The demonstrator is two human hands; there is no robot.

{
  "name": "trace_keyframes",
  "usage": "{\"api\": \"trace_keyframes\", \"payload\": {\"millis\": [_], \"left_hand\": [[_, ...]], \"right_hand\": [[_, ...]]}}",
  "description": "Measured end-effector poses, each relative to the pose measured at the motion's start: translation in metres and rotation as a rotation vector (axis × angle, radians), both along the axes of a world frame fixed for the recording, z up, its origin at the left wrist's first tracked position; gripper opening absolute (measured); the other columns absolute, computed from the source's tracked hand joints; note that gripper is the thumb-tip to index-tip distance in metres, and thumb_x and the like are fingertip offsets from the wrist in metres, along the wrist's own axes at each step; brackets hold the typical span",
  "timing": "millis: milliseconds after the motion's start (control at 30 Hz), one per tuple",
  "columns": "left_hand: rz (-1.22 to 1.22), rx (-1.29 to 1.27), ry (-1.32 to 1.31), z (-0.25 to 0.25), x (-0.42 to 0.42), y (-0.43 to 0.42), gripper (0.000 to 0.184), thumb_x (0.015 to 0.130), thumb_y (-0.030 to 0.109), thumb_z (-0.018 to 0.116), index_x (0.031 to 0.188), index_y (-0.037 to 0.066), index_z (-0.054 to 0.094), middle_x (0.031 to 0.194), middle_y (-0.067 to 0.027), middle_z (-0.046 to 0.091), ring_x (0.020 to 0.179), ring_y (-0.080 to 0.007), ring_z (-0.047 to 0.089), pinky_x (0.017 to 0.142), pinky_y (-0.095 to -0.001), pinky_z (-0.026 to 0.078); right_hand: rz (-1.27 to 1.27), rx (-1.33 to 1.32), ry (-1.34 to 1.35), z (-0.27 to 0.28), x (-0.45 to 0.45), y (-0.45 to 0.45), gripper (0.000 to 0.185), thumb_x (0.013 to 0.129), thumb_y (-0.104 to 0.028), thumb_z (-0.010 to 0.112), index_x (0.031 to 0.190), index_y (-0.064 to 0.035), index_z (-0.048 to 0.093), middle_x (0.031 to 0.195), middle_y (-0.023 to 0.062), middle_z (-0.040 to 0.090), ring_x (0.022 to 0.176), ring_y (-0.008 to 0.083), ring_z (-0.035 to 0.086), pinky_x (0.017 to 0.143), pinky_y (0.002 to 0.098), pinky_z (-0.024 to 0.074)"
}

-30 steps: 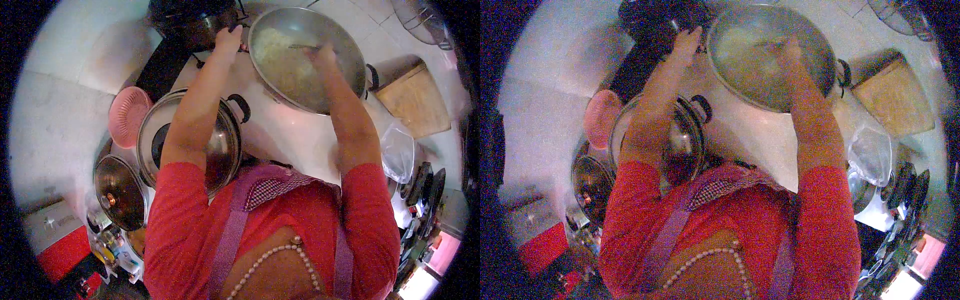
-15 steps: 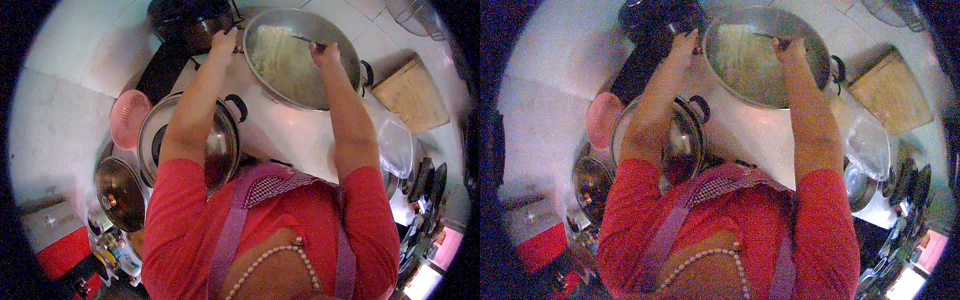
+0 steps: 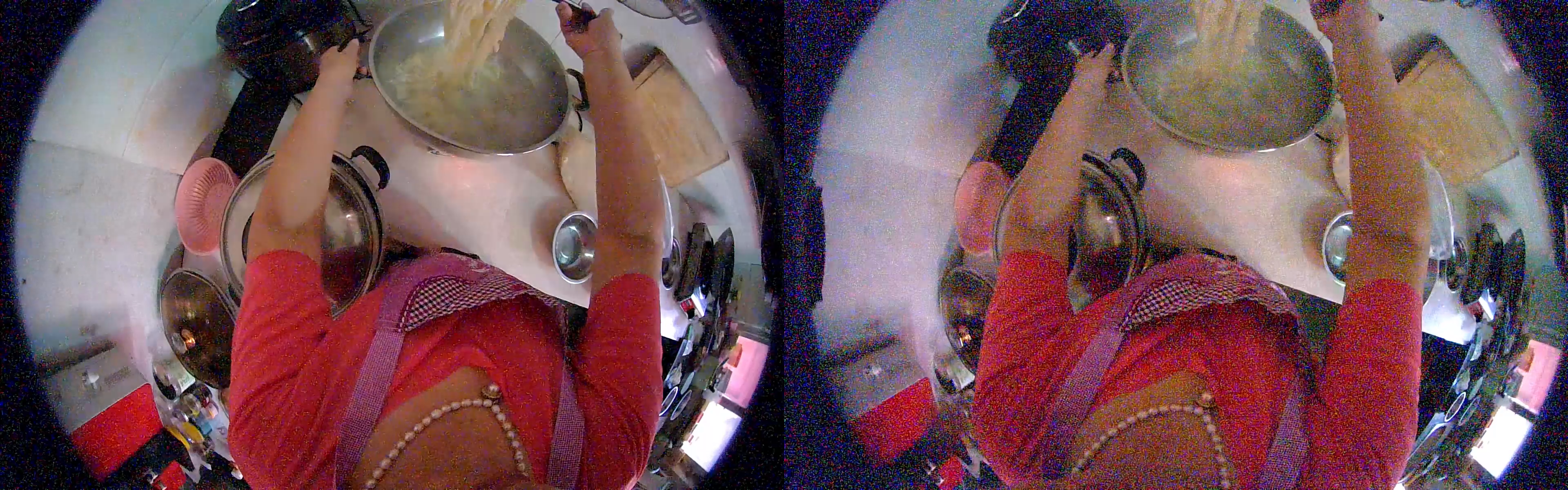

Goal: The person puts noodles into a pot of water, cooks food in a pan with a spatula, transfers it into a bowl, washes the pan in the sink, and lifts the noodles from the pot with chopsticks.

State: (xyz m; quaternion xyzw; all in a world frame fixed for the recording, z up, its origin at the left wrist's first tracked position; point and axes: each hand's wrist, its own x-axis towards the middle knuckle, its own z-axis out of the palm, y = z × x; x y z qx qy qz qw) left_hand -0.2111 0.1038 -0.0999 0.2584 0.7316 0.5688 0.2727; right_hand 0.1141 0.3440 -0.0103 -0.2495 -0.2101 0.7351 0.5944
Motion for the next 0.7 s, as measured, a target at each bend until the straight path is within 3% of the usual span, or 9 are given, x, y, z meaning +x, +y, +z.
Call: {"api": "trace_keyframes", "payload": {"millis": [67,100,200,333,400,500,567,667,700], "left_hand": [[-0.023,0.025,-0.061,-0.009,-0.007,0.003,0.027,0.08,0.028,0.057,0.081,0.001,0.05,0.065,-0.0066,0.05,0.048,-0.0176,0.048,0.046,-0.0336,0.039],[-0.033,0.036,-0.092,-0.011,-0.009,0.005,0.027,0.08,0.027,0.057,0.08,0.002,0.05,0.065,-0.0065,0.05,0.048,-0.0176,0.048,0.046,-0.0332,0.039],[-0.02,0.081,-0.191,-0.013,-0.009,0.005,0.028,0.08,0.027,0.058,0.085,0.001,0.05,0.065,-0.0067,0.05,0.047,-0.0178,0.048,0.045,-0.0331,0.039],[0.002,0.025,-0.031,-0.003,-0.003,0.003,0.03,0.08,0.027,0.057,0.089,-0.001,0.051,0.068,-0.0079,0.052,0.048,-0.0182,0.05,0.045,-0.034,0.04],[0.031,0.037,0.031,0.003,0.004,-0.002,0.031,0.08,0.027,0.056,0.091,-0.002,0.051,0.071,-0.0088,0.054,0.049,-0.0182,0.051,0.045,-0.0342,0.04],[-0.08,-0.056,0.052,-0.002,-0.007,0.002,0.032,0.081,0.027,0.055,0.092,-0.002,0.051,0.072,-0.0091,0.055,0.05,-0.0175,0.052,0.044,-0.0337,0.04],[-0.033,-0.09,0.09,0.006,-0.001,-0.001,0.033,0.081,0.028,0.056,0.093,-0.002,0.051,0.07,-0.0089,0.055,0.05,-0.0169,0.052,0.044,-0.0337,0.04],[0.0,-0.093,0.063,-0.004,-0.005,0.003,0.035,0.08,0.03,0.056,0.094,-0.001,0.052,0.071,-0.009,0.056,0.049,-0.0172,0.052,0.044,-0.0336,0.04],[0.007,-0.081,0.04,-0.003,-0.004,0.003,0.035,0.08,0.031,0.056,0.094,-0.001,0.052,0.071,-0.009,0.056,0.049,-0.0174,0.052,0.044,-0.0336,0.04]], "right_hand": [[-0.088,0.005,-0.099,0.02,-0.006,-0.03,0.048,0.082,-0.049,0.047,0.084,-0.0018,0.051,0.064,0.0112,0.051,0.06,0.0263,0.052,0.055,0.0357,0.0484],[-0.185,-0.049,-0.129,0.041,-0.018,-0.066,0.048,0.083,-0.051,0.042,0.072,-0.0044,0.046,0.06,0.01,0.048,0.054,0.0261,0.051,0.046,0.033,0.0478],[-0.016,0.153,-0.161,0.021,-0.006,-0.071,0.048,0.084,-0.05,0.041,0.074,-0.0042,0.049,0.062,0.01,0.05,0.053,0.0238,0.051,0.047,0.0285,0.0495],[0.001,0.253,-0.833,-0.043,-0.002,-0.051,0.053,0.084,-0.048,0.043,0.085,0.0054,0.049,0.072,0.0122,0.052,0.068,0.0237,0.056,0.057,0.0342,0.0517],[0.069,0.812,-1.462,-0.078,-0.007,-0.057,0.05,0.083,-0.045,0.048,0.084,0.0049,0.051,0.074,0.0133,0.055,0.063,0.023,0.058,0.062,0.0324,0.0523],[0.163,0.862,-1.387,-0.12,-0.038,-0.061,0.045,0.083,-0.042,0.051,0.084,0.0034,0.053,0.074,0.0118,0.058,0.059,0.0211,0.059,0.06,0.0316,0.0516],[0.462,0.305,-0.867,-0.087,-0.053,-0.106,0.039,0.082,-0.039,0.052,0.08,-0.0002,0.055,0.068,0.0076,0.058,0.056,0.0183,0.058,0.053,0.0291,0.0492],[0.416,0.523,-1.295,-0.07,-0.032,-0.08,0.036,0.082,-0.038,0.053,0.077,-0.002,0.056,0.061,0.005,0.055,0.052,0.0162,0.057,0.048,0.0273,0.0474],[0.275,0.793,-1.563,-0.059,-0.026,-0.08,0.036,0.082,-0.038,0.053,0.074,-0.0034,0.056,0.058,0.0041,0.054,0.049,0.015,0.056,0.047,0.0264,0.047]]}}
